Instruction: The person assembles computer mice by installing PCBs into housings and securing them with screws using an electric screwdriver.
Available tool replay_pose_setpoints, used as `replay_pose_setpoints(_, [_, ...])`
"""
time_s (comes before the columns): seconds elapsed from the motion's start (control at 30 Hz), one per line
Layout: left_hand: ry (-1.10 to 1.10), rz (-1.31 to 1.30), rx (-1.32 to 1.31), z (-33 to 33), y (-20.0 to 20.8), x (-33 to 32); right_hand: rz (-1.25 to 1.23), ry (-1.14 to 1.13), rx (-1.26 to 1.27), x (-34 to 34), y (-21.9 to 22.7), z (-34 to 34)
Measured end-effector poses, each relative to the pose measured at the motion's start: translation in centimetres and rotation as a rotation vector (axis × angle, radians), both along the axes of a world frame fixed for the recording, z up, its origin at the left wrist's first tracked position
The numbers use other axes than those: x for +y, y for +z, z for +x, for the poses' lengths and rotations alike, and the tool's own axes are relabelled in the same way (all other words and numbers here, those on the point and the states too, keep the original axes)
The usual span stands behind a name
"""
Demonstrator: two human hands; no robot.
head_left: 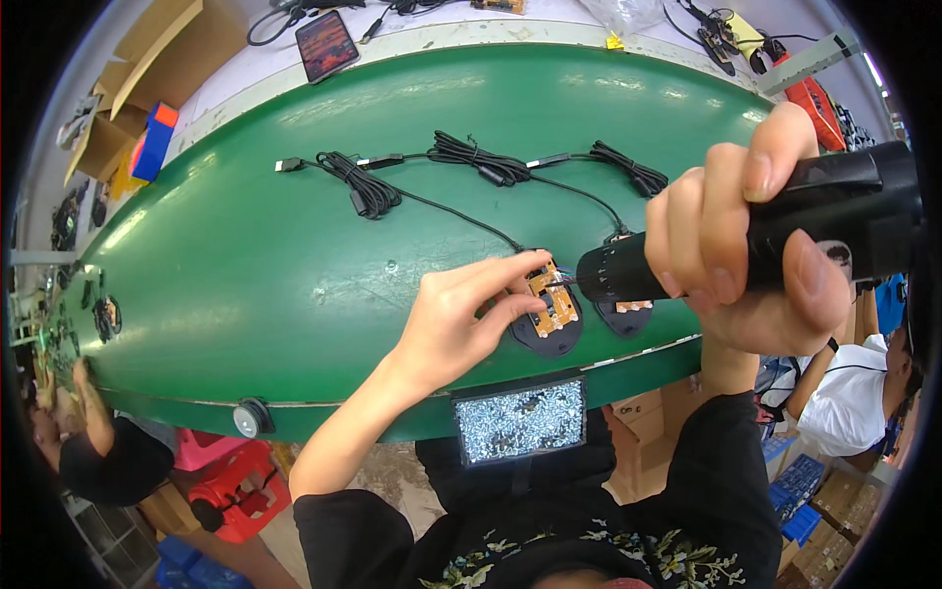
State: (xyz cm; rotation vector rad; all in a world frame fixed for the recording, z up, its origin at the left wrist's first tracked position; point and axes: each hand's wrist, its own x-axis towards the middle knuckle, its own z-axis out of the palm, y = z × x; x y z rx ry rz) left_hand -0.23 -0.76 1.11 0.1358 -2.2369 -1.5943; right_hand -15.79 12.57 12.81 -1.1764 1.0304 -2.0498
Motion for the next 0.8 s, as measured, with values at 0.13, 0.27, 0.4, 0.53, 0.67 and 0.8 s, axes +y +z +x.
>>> replay_pose_setpoints(0.13, [-0.021,-0.097,0.027,-0.1,-0.6,-0.1,-0.009,0.133,0.026,0.0,-0.7,-0.7])
replay_pose_setpoints(0.27, [-0.063,-0.071,0.023,-0.3,0.0,-0.2,-0.016,0.257,-0.073,-1.0,-0.2,-0.7])
replay_pose_setpoints(0.4, [-0.063,-0.095,-0.031,-0.1,0.5,0.1,0.11,0.017,0.056,0.7,0.6,-0.1])
replay_pose_setpoints(0.53, [0.016,-0.281,-0.015,0.0,0.3,0.0,0.166,-0.072,-0.205,0.7,1.1,0.7])
replay_pose_setpoints(0.67, [0.048,-0.387,-0.008,0.7,-0.4,0.2,0.124,-0.076,-0.216,-0.3,-0.3,1.1])
replay_pose_setpoints(0.8, [0.079,-0.493,0.105,0.3,-1.0,0.4,0.024,-0.077,-0.168,-0.7,-0.6,1.0])
